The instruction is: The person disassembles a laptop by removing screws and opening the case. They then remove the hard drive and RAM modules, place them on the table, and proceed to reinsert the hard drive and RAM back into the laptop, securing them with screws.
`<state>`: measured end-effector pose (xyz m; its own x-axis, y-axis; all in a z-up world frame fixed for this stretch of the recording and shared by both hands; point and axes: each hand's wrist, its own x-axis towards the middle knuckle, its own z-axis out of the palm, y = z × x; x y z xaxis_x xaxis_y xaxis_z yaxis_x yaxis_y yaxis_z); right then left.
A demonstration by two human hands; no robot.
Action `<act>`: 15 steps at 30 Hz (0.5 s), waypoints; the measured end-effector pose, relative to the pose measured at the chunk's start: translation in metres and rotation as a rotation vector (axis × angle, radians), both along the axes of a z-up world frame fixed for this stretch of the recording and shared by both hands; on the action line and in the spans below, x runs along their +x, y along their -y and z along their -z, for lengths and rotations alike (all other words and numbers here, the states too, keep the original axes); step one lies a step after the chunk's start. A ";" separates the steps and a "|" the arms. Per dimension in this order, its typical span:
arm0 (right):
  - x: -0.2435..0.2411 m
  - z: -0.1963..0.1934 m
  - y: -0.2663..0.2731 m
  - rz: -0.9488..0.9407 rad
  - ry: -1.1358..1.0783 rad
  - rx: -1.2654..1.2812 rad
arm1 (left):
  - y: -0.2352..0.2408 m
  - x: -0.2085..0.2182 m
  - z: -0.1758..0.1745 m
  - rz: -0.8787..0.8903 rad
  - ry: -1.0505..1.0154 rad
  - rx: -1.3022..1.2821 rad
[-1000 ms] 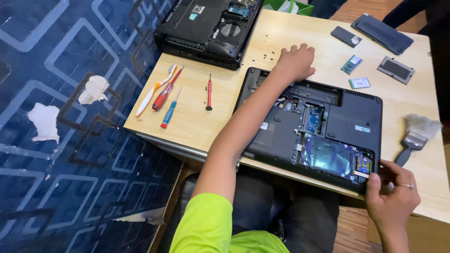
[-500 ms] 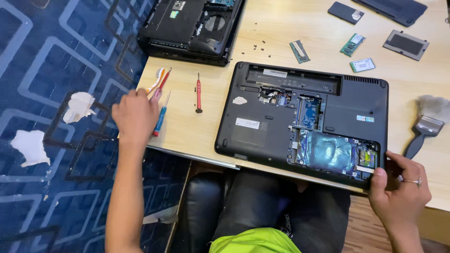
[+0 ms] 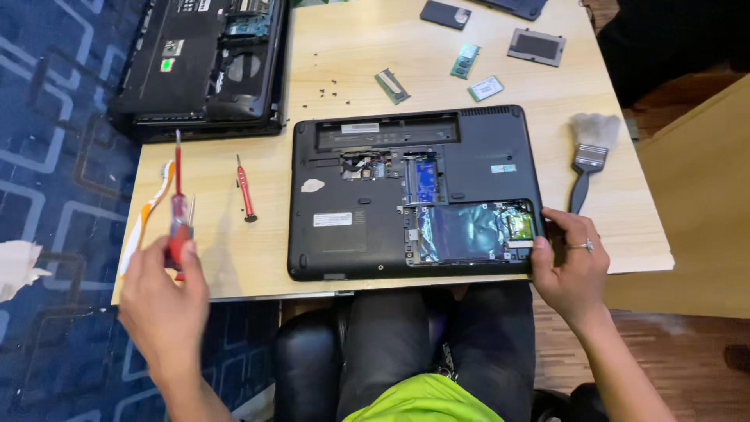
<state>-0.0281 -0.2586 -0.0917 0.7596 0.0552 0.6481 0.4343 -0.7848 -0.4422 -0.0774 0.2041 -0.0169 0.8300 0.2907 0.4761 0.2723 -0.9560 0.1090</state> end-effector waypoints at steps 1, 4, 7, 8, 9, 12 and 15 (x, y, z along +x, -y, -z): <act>0.001 -0.001 -0.002 -0.015 -0.007 0.032 | 0.014 -0.009 0.003 0.114 0.118 -0.175; -0.004 -0.014 -0.013 -0.056 0.063 0.133 | 0.083 -0.021 0.014 0.348 0.177 -0.486; -0.013 -0.024 -0.020 -0.077 0.165 0.082 | 0.161 -0.032 0.019 0.629 0.105 -0.787; -0.016 -0.027 -0.024 -0.089 0.170 0.077 | 0.178 -0.031 0.020 0.621 0.117 -0.790; -0.020 -0.029 -0.029 -0.211 0.157 0.134 | 0.194 -0.031 0.021 0.763 0.049 -0.866; -0.044 -0.027 -0.040 -0.506 -0.064 0.272 | 0.228 -0.031 0.023 0.984 -0.042 -0.950; -0.053 -0.029 -0.050 -0.637 -0.235 0.295 | 0.239 -0.034 0.028 1.074 -0.080 -0.988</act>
<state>-0.0809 -0.2084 -0.0632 0.7593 0.3799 0.5283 0.6336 -0.2465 -0.7333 -0.1117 -0.0352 -0.0452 0.8679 -0.2984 0.3970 -0.4718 -0.2452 0.8469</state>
